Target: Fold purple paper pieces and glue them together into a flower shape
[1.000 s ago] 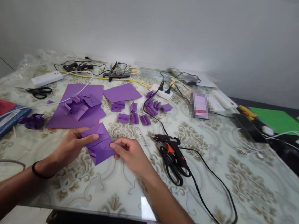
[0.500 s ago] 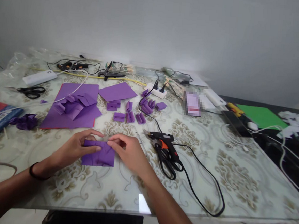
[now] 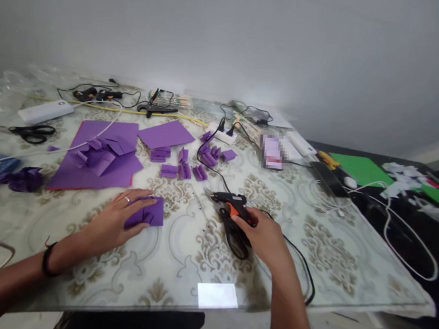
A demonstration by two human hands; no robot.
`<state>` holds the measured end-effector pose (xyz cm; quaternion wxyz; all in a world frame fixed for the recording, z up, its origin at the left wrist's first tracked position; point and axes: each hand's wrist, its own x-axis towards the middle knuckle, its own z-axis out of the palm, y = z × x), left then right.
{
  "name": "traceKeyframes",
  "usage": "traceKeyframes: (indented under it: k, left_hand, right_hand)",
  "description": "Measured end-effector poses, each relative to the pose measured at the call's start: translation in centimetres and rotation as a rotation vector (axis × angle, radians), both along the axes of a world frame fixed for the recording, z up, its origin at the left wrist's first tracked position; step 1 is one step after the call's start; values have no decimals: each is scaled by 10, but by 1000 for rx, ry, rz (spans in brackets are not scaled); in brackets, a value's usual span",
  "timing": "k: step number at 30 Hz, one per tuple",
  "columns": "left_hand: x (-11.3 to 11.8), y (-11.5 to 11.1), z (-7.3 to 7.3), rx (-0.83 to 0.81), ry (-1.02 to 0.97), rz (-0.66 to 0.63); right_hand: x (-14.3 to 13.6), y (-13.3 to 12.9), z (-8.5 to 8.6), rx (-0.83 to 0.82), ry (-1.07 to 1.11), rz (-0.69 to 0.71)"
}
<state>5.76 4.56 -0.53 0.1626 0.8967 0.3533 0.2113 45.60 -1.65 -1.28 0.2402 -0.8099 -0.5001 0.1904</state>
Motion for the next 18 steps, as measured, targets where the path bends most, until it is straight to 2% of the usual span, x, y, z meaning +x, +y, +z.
traceKeyframes:
  k: [3,5,7,10,15,18]
  left_hand:
    - [-1,-3,3,-7,3,20]
    - [-5,-5,8,-6,-3,31]
    - [-10,-5,13,-4,-5,9]
    - [-16,-3,19,-9,3,-64]
    - [-18,1,20,-45,21,-189]
    - [-18,2,16,-64,1,-208]
  right_hand:
    - [3,6,8,15,26,32]
    - [6,6,19,84,40,19]
    - [10,5,33,180,80,-9]
    - [6,6,53,215,223,23]
    - [-30,21,63,91,474,314]
    - [-59,32,67,38,482,429]
